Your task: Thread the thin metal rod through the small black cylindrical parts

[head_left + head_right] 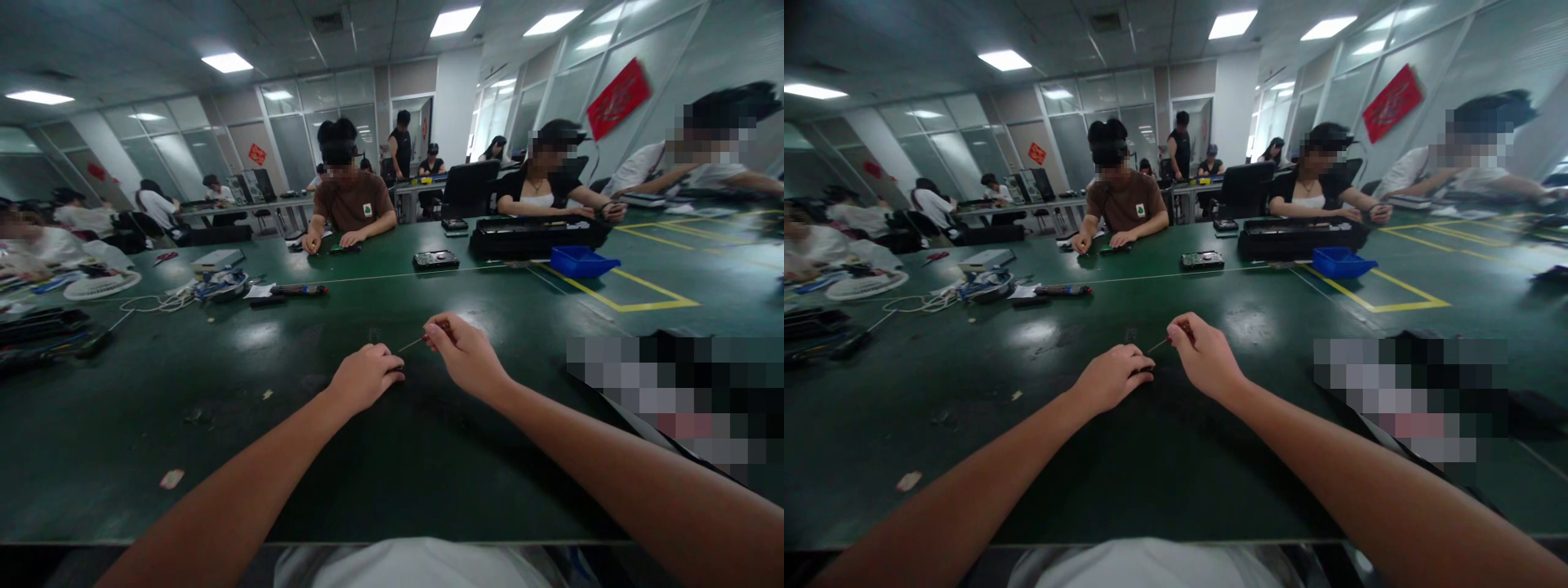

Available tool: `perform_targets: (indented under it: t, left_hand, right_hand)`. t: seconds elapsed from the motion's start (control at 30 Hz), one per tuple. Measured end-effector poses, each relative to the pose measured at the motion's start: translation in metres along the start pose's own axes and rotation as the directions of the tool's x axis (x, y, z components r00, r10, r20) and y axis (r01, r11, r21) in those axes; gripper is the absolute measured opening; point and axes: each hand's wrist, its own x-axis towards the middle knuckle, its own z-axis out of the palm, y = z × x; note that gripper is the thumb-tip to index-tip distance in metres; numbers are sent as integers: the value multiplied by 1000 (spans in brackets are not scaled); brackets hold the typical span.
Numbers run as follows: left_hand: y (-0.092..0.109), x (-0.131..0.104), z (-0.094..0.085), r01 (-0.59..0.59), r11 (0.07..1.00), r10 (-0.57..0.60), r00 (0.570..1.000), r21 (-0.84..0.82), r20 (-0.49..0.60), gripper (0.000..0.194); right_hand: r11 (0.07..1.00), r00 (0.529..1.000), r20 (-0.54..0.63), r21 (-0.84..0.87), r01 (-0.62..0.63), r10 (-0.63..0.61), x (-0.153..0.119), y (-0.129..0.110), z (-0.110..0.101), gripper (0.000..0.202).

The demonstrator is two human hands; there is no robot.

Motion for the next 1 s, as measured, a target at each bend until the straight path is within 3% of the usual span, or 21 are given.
perform_targets:
  t: [0.17, 0.3, 0.43, 0.53, 0.6, 0.67, 0.73, 0.8, 0.9, 1.0]
  left_hand:
    - [-2, -1, -1, -9, 1000, 9, 1000, -18, -9, 28]
    - [-6, -4, -3, -1, 990, -7, 998, -140, -55, 24]
    - [-15, -7, -13, 77, 939, -136, 978, -336, -155, 21]
    - [-30, -10, -23, 153, 863, -282, 936, -481, -209, 22]
    - [-43, -12, -30, 206, 763, -410, 887, -612, -212, 24]
    - [-59, -16, -37, 227, 587, -548, 818, -777, -175, 27]
    - [-75, -21, -46, 177, 377, -653, 747, -909, -125, 29]
    - [-91, -30, -56, 94, 227, -717, 690, -969, -101, 28]
    - [-112, -47, -73, 19, 145, -808, 579, -989, -107, 22]
    - [-130, -71, -90, 34, 115, -891, 445, -993, -88, 17]
  right_hand:
    - [1000, 999, 33, -10, -4, 5, 0, -1, -1, 21]
    - [1000, 999, 46, -15, -4, 5, -1, -3, -3, 21]
    - [1000, 999, 48, -15, -3, 4, -1, -2, -3, 21]
    - [1000, 998, 55, -9, 0, 1, -2, -2, -3, 22]
    - [1000, 998, 63, -7, -3, 4, -2, -3, -4, 22]
    - [1000, 997, 71, -7, -8, 9, -2, -4, -5, 22]
    - [1000, 997, 77, -5, -13, 13, -2, -5, -5, 22]
    - [1000, 997, 76, -1, -11, 11, -2, -5, -4, 21]
    - [1000, 997, 72, 6, -6, 5, -1, -3, -2, 20]
    - [1000, 997, 75, 16, -2, 1, -1, -2, -1, 20]
